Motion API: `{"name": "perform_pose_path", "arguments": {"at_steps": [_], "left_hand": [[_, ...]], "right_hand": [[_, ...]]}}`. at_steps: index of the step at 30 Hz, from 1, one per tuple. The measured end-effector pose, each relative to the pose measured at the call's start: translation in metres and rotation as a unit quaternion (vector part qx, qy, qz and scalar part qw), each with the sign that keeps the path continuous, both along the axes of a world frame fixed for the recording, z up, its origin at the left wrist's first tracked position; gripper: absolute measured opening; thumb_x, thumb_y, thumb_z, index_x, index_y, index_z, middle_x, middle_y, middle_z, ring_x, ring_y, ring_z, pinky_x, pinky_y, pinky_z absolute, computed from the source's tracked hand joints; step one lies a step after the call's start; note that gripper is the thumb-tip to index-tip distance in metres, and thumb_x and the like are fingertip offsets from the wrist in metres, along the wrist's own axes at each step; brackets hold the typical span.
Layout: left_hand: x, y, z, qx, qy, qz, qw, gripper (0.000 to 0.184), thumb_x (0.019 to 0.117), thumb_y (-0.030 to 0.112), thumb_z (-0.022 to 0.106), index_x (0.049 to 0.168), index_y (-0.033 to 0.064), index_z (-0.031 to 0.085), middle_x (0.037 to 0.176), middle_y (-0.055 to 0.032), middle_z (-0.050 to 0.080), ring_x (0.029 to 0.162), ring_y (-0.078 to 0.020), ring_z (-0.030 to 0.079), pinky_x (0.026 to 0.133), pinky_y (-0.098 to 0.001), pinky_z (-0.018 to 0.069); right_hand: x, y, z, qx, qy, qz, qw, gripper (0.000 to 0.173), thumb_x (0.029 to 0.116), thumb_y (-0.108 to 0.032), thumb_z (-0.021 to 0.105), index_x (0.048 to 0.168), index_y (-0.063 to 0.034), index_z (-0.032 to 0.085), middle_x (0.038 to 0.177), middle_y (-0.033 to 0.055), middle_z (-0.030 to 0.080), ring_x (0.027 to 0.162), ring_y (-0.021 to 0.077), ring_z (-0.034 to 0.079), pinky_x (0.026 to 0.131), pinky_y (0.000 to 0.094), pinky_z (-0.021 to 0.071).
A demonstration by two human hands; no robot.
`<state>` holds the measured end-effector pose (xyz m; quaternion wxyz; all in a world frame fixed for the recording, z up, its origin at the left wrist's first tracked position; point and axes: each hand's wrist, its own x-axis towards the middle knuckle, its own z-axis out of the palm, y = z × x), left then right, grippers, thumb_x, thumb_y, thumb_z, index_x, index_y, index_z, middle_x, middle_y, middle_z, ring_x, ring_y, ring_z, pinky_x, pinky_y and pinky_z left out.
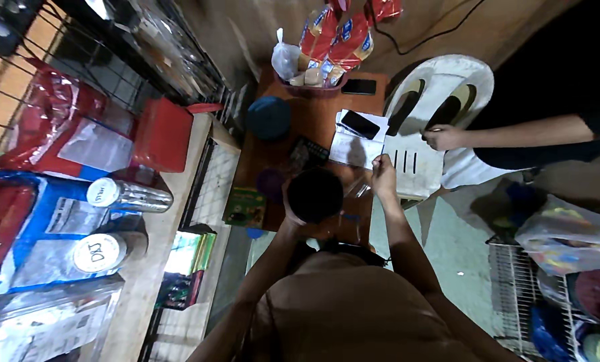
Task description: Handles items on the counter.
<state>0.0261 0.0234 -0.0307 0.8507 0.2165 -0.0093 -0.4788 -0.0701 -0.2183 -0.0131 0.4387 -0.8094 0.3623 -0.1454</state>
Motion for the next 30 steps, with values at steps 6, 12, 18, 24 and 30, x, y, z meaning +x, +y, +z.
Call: {"name": "perform_pose_path", "arguments": {"at_steps": [6,12,18,24,30], "left_hand": [[-0.006,0.009,-0.002,0.062,0.035,0.061,0.996,0.040,0.0936,0.056,0.050,0.102,0.0234,0.071,0.097,-0.0019,0.075,0.088,-0.0172,0.073,0.072,-0.0413,0.0621],[-0.006,0.013,-0.016,0.135,0.067,0.086,0.985,0.050,0.0927,0.066,0.046,0.105,0.0234,0.069,0.098,-0.0026,0.074,0.090,-0.0186,0.072,0.074,-0.0432,0.0613],[0.000,0.010,-0.012,0.106,0.046,0.057,0.992,0.050,0.0962,0.063,0.041,0.106,0.0227,0.069,0.099,-0.0025,0.074,0.092,-0.0179,0.071,0.077,-0.0426,0.0611],[-0.002,0.004,-0.011,0.060,0.005,-0.002,0.998,0.045,0.0911,0.062,0.053,0.110,0.0243,0.070,0.102,-0.0006,0.074,0.093,-0.0149,0.072,0.076,-0.0389,0.0619],[-0.006,0.000,-0.004,0.055,-0.019,0.001,0.998,0.036,0.0969,0.052,0.050,0.110,0.0253,0.070,0.102,0.0017,0.074,0.092,-0.0116,0.071,0.077,-0.0353,0.0617]], "right_hand": [[0.031,-0.001,-0.059,0.106,-0.001,-0.009,0.994,0.027,0.1056,-0.012,0.051,0.122,0.0073,0.058,0.109,0.0267,0.067,0.101,0.0381,0.067,0.091,0.0563,0.0525],[0.035,0.004,-0.084,0.257,0.025,0.024,0.966,0.034,0.1061,-0.015,0.055,0.132,0.0063,0.057,0.119,0.0251,0.066,0.101,0.0322,0.068,0.091,0.0489,0.0572],[0.027,0.013,-0.051,0.067,-0.107,0.083,0.989,0.048,0.0979,-0.019,0.069,0.141,-0.0011,0.057,0.145,0.0219,0.055,0.135,0.0323,0.054,0.113,0.0477,0.0449],[0.047,0.033,0.001,0.106,-0.080,0.298,0.945,0.041,0.0981,-0.026,0.070,0.131,-0.0021,0.066,0.127,0.0151,0.070,0.115,0.0223,0.068,0.103,0.0425,0.0548],[0.060,0.032,0.005,0.139,-0.036,0.298,0.944,0.020,0.0953,-0.017,0.073,0.108,-0.0012,0.076,0.107,0.0114,0.076,0.101,0.0171,0.071,0.097,0.0402,0.0566]]}}
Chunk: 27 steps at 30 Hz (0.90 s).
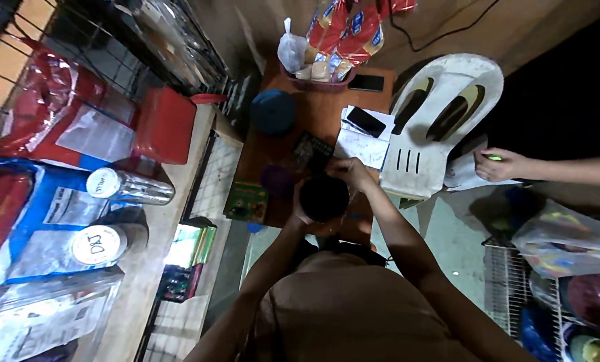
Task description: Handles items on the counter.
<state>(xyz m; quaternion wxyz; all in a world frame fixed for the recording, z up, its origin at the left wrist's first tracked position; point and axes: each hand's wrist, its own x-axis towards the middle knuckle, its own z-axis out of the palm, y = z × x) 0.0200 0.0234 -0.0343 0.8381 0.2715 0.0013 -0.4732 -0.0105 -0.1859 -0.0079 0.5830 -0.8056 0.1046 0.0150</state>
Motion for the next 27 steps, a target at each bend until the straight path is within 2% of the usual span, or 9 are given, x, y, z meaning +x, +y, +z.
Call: {"name": "perform_pose_path", "arguments": {"at_steps": [2,4,7,8,13,18,22,25,27], "left_hand": [[-0.003,0.000,-0.001,-0.004,0.005,-0.006,1.000,0.039,0.0958,0.055,0.051,0.111,0.0252,0.070,0.103,0.0010,0.074,0.093,-0.0124,0.072,0.078,-0.0363,0.0618],[-0.005,0.001,-0.003,-0.001,0.027,-0.011,1.000,0.043,0.0948,0.058,0.050,0.113,0.0251,0.070,0.104,-0.0004,0.074,0.094,-0.0147,0.072,0.078,-0.0390,0.0617],[-0.008,0.002,-0.001,0.025,0.065,-0.007,0.998,0.049,0.0964,0.062,0.042,0.113,0.0248,0.069,0.104,-0.0020,0.074,0.094,-0.0171,0.071,0.077,-0.0415,0.0613],[-0.009,0.002,0.000,0.036,0.071,-0.006,0.997,0.050,0.0967,0.062,0.039,0.113,0.0248,0.068,0.104,-0.0019,0.074,0.094,-0.0171,0.071,0.077,-0.0416,0.0610],[-0.013,0.004,0.005,0.042,0.050,-0.023,0.998,0.041,0.0934,0.058,0.050,0.109,0.0255,0.070,0.100,0.0001,0.074,0.090,-0.0142,0.071,0.073,-0.0379,0.0614],[-0.018,0.005,0.008,0.062,0.050,-0.028,0.996,0.043,0.0966,0.057,0.043,0.110,0.0261,0.069,0.100,0.0002,0.074,0.089,-0.0139,0.072,0.073,-0.0376,0.0614],[-0.022,0.007,0.010,0.057,0.066,-0.022,0.996,0.045,0.0958,0.060,0.043,0.109,0.0254,0.069,0.099,-0.0009,0.074,0.090,-0.0156,0.072,0.074,-0.0395,0.0614],[-0.022,0.007,0.013,0.043,0.085,0.029,0.995,0.048,0.0960,0.062,0.041,0.111,0.0252,0.068,0.103,-0.0017,0.074,0.093,-0.0173,0.072,0.075,-0.0421,0.0614],[-0.020,0.007,0.017,0.048,0.078,0.067,0.993,0.051,0.0973,0.063,0.036,0.110,0.0253,0.068,0.102,-0.0006,0.073,0.094,-0.0165,0.071,0.076,-0.0423,0.0606]], "right_hand": [[-0.002,0.003,0.003,-0.019,0.000,-0.007,1.000,0.019,0.0958,-0.016,0.072,0.106,0.0001,0.076,0.103,0.0127,0.076,0.097,0.0190,0.072,0.094,0.0415,0.0567],[-0.005,0.008,0.001,-0.073,-0.031,-0.005,0.997,0.021,0.0967,-0.018,0.071,0.108,-0.0005,0.076,0.107,0.0145,0.075,0.102,0.0226,0.072,0.097,0.0443,0.0558],[-0.008,0.012,0.004,-0.108,-0.076,0.056,0.990,0.046,0.0922,-0.026,0.077,0.129,-0.0010,0.067,0.132,0.0181,0.066,0.124,0.0283,0.062,0.110,0.0476,0.0485],[-0.009,0.013,0.008,-0.108,-0.065,0.074,0.989,0.049,0.0905,-0.028,0.079,0.131,-0.0022,0.067,0.132,0.0174,0.065,0.125,0.0281,0.062,0.110,0.0481,0.0479],[-0.011,0.013,0.014,-0.086,-0.085,0.048,0.992,0.017,0.0941,-0.016,0.073,0.102,-0.0016,0.077,0.102,0.0123,0.076,0.097,0.0206,0.072,0.094,0.0433,0.0570],[-0.015,0.011,0.015,-0.053,-0.062,0.038,0.996,0.016,0.0949,-0.015,0.072,0.100,-0.0005,0.077,0.097,0.0125,0.075,0.092,0.0188,0.071,0.091,0.0427,0.0570],[-0.019,0.012,0.015,-0.003,-0.053,-0.035,0.998,0.018,0.0981,-0.013,0.067,0.103,0.0023,0.075,0.099,0.0127,0.074,0.093,0.0157,0.070,0.091,0.0387,0.0564],[-0.033,0.007,0.024,-0.037,-0.082,-0.123,0.988,0.026,0.1010,-0.018,0.062,0.113,0.0034,0.070,0.107,0.0159,0.071,0.097,0.0193,0.068,0.089,0.0383,0.0562],[-0.047,0.005,0.028,-0.080,-0.103,-0.175,0.976,0.026,0.0992,-0.021,0.065,0.109,0.0023,0.069,0.105,0.0160,0.069,0.095,0.0213,0.066,0.085,0.0382,0.0552]]}}
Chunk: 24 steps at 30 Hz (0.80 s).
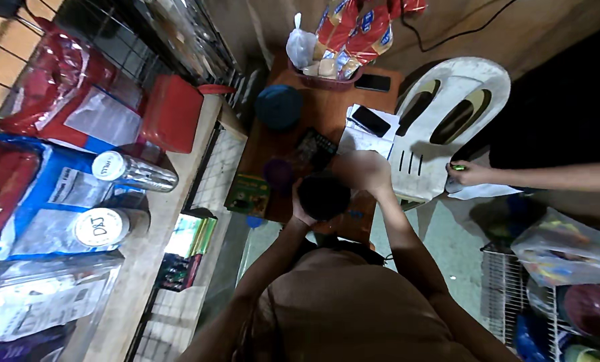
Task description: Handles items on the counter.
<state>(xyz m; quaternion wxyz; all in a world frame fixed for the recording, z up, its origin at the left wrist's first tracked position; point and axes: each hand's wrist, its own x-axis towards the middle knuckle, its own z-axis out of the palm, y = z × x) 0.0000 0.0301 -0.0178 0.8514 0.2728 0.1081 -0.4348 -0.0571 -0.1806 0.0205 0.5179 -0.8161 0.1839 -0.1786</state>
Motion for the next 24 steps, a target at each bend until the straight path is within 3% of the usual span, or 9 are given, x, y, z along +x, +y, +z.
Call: {"name": "perform_pose_path", "arguments": {"at_steps": [4,6,9,10,12,14,18,22,24], "left_hand": [[0.005,0.001,0.003,-0.030,-0.025,0.015,0.999,0.051,0.0956,0.064,0.040,0.111,0.0254,0.069,0.104,-0.0002,0.073,0.096,-0.0160,0.071,0.079,-0.0421,0.0607],[0.006,0.001,0.006,-0.045,-0.031,0.000,0.999,0.050,0.0944,0.064,0.043,0.112,0.0251,0.069,0.105,-0.0009,0.073,0.098,-0.0168,0.071,0.080,-0.0430,0.0608],[0.002,-0.001,0.013,-0.058,-0.032,-0.028,0.997,0.047,0.0947,0.062,0.045,0.113,0.0259,0.069,0.105,-0.0004,0.074,0.096,-0.0165,0.071,0.078,-0.0424,0.0614],[-0.002,-0.001,0.015,-0.056,-0.030,-0.036,0.997,0.047,0.0954,0.062,0.044,0.112,0.0262,0.069,0.104,0.0000,0.074,0.095,-0.0160,0.071,0.076,-0.0418,0.0614],[-0.007,0.001,0.015,-0.061,-0.016,-0.049,0.997,0.049,0.0963,0.064,0.043,0.112,0.0262,0.069,0.102,0.0003,0.074,0.092,-0.0151,0.072,0.073,-0.0402,0.0619],[-0.011,0.002,0.015,-0.061,0.003,-0.059,0.996,0.050,0.0977,0.065,0.041,0.113,0.0261,0.069,0.102,0.0007,0.074,0.090,-0.0142,0.073,0.073,-0.0379,0.0622],[-0.011,-0.002,0.035,0.035,0.044,-0.088,0.995,0.049,0.1012,0.059,0.037,0.114,0.0216,0.066,0.100,-0.0030,0.073,0.087,-0.0173,0.073,0.069,-0.0381,0.0620],[-0.011,0.003,0.027,0.024,0.016,-0.101,0.995,0.070,0.0948,0.077,0.031,0.119,0.0210,0.065,0.103,-0.0067,0.073,0.089,-0.0199,0.072,0.070,-0.0397,0.0618],[-0.014,0.008,0.028,0.048,-0.009,-0.110,0.993,0.039,0.1041,0.045,0.040,0.115,0.0158,0.063,0.097,-0.0072,0.073,0.083,-0.0172,0.072,0.067,-0.0340,0.0618]], "right_hand": [[-0.026,0.008,0.002,-0.032,0.019,-0.018,0.999,0.026,0.0957,-0.024,0.070,0.105,-0.0001,0.071,0.099,0.0139,0.070,0.089,0.0216,0.067,0.079,0.0403,0.0555],[-0.032,0.011,0.002,-0.049,0.018,-0.018,0.998,0.032,0.0920,-0.027,0.075,0.113,-0.0029,0.071,0.111,0.0144,0.069,0.104,0.0252,0.065,0.090,0.0441,0.0543],[-0.031,0.001,-0.002,-0.082,0.018,0.031,0.996,0.050,0.0908,-0.035,0.075,0.133,-0.0095,0.068,0.148,0.0171,0.054,0.138,0.0367,0.048,0.113,0.0561,0.0391],[-0.031,-0.004,-0.003,-0.072,0.017,0.059,0.996,0.046,0.0926,-0.034,0.073,0.131,-0.0084,0.069,0.149,0.0166,0.054,0.140,0.0354,0.047,0.115,0.0558,0.0385],[-0.031,-0.011,0.000,-0.017,0.010,0.100,0.995,0.026,0.0957,-0.023,0.069,0.111,-0.0018,0.074,0.121,0.0136,0.070,0.116,0.0219,0.065,0.102,0.0442,0.0519],[-0.033,-0.016,0.006,0.047,0.017,0.141,0.989,0.018,0.0996,-0.013,0.062,0.101,0.0035,0.068,0.091,0.0081,0.069,0.082,0.0085,0.065,0.080,0.0307,0.0561],[-0.036,-0.016,0.003,0.058,0.043,0.167,0.983,0.020,0.1059,-0.011,0.048,0.098,0.0026,0.061,0.079,0.0030,0.056,0.071,0.0063,0.053,0.070,0.0265,0.0479],[-0.039,-0.010,-0.008,0.077,0.075,0.109,0.988,0.026,0.1091,-0.015,0.043,0.110,0.0050,0.060,0.085,0.0110,0.061,0.075,0.0157,0.061,0.074,0.0371,0.0549],[-0.036,-0.007,-0.014,0.041,0.060,0.095,0.993,0.025,0.1085,-0.014,0.045,0.110,0.0046,0.061,0.085,0.0104,0.062,0.073,0.0143,0.061,0.072,0.0358,0.0547]]}}
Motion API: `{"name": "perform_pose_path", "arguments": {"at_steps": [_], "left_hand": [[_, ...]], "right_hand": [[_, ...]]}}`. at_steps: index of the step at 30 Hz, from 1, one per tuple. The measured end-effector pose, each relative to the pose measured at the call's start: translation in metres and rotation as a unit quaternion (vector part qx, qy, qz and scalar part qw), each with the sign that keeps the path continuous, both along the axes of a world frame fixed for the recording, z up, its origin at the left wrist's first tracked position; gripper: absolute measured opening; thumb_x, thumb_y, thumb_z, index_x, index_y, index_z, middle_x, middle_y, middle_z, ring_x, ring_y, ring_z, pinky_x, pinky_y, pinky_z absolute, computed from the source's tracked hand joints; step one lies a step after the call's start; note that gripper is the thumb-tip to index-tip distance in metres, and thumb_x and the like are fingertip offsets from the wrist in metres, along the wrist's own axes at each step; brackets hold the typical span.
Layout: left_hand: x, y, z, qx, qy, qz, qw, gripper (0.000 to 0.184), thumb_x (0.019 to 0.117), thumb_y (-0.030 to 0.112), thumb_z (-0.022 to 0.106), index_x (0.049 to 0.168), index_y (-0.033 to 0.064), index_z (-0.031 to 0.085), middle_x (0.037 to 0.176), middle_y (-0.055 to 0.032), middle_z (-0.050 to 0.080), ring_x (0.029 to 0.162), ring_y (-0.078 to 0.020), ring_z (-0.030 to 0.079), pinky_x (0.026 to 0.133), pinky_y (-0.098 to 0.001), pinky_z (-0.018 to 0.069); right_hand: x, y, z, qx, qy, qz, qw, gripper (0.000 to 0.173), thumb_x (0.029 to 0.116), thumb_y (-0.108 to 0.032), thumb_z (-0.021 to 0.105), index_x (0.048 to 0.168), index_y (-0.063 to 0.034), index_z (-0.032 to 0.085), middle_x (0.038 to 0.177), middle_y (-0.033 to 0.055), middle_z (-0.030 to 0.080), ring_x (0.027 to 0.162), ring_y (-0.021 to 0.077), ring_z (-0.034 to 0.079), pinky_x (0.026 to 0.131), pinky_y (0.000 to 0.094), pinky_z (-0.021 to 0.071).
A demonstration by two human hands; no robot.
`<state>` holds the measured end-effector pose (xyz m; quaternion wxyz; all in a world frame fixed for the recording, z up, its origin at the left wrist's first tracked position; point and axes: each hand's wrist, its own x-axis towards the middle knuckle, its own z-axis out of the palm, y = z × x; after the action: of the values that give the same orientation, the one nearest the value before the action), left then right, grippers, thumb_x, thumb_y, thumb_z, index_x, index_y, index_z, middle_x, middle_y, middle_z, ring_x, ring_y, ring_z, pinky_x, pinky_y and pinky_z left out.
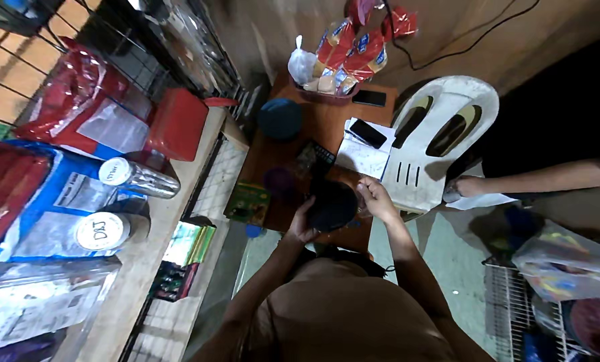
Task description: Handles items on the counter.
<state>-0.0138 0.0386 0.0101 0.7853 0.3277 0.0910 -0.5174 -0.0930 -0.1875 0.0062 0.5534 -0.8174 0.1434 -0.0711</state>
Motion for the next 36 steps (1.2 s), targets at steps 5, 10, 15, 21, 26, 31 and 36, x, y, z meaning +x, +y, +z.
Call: {"name": "perform_pose_path", "arguments": {"at_steps": [5,10,15,21,26,31,36], "left_hand": [[0.002,0.007,0.002,0.060,-0.020,-0.044,0.997,0.021,0.0974,0.003,0.042,0.093,0.0084,0.063,0.083,-0.0063,0.073,0.070,-0.0116,0.071,0.062,-0.0245,0.0596],[0.008,0.015,-0.006,0.020,-0.026,-0.019,0.999,0.018,0.0866,0.002,0.050,0.086,0.0119,0.065,0.081,-0.0045,0.074,0.069,-0.0112,0.071,0.062,-0.0254,0.0593],[0.007,0.020,-0.006,0.068,-0.070,-0.062,0.993,0.020,0.0893,-0.001,0.048,0.094,0.0119,0.062,0.084,-0.0032,0.073,0.075,-0.0110,0.071,0.068,-0.0277,0.0593],[0.004,0.018,-0.012,0.124,-0.051,-0.076,0.988,0.024,0.0909,-0.007,0.043,0.097,0.0091,0.059,0.084,-0.0045,0.072,0.077,-0.0136,0.070,0.072,-0.0314,0.0596],[0.009,0.023,-0.025,0.125,-0.051,-0.101,0.986,0.022,0.0913,-0.004,0.043,0.097,0.0108,0.059,0.084,-0.0035,0.071,0.077,-0.0129,0.070,0.070,-0.0304,0.0593],[0.010,0.030,-0.033,0.108,-0.037,-0.076,0.991,0.023,0.0874,-0.004,0.045,0.095,0.0118,0.060,0.083,-0.0038,0.072,0.076,-0.0133,0.070,0.069,-0.0307,0.0592],[0.010,0.032,-0.036,0.091,-0.035,-0.031,0.995,0.020,0.0837,0.001,0.051,0.098,0.0118,0.061,0.086,-0.0045,0.073,0.078,-0.0137,0.071,0.070,-0.0314,0.0598]], "right_hand": [[0.018,-0.010,-0.012,-0.117,-0.049,0.015,0.992,0.025,0.1068,-0.012,0.048,0.111,0.0075,0.064,0.094,0.0217,0.068,0.089,0.0318,0.068,0.085,0.0516,0.0542],[0.042,-0.006,-0.015,-0.176,-0.017,0.012,0.984,0.027,0.1071,-0.013,0.050,0.118,0.0058,0.065,0.104,0.0259,0.071,0.098,0.0428,0.071,0.090,0.0602,0.0543],[0.056,-0.010,-0.036,-0.127,0.026,-0.021,0.991,0.028,0.1075,-0.015,0.049,0.122,0.0039,0.063,0.103,0.0260,0.070,0.097,0.0412,0.070,0.089,0.0596,0.0542],[0.068,-0.018,-0.043,-0.144,-0.007,-0.045,0.989,0.030,0.1081,-0.016,0.047,0.121,0.0060,0.063,0.104,0.0256,0.070,0.098,0.0403,0.070,0.091,0.0590,0.0547],[0.080,-0.039,-0.064,-0.103,0.027,-0.199,0.974,0.031,0.1086,-0.015,0.046,0.122,0.0086,0.060,0.108,0.0284,0.069,0.102,0.0424,0.069,0.093,0.0580,0.0526],[0.070,-0.051,-0.115,0.003,0.187,-0.283,0.941,0.036,0.1076,-0.019,0.051,0.130,0.0091,0.058,0.125,0.0315,0.064,0.121,0.0444,0.062,0.105,0.0584,0.0467],[0.056,-0.046,-0.162,0.059,0.232,-0.189,0.952,0.040,0.1099,-0.019,0.046,0.141,0.0046,0.054,0.136,0.0305,0.058,0.128,0.0411,0.058,0.110,0.0545,0.0443]]}}
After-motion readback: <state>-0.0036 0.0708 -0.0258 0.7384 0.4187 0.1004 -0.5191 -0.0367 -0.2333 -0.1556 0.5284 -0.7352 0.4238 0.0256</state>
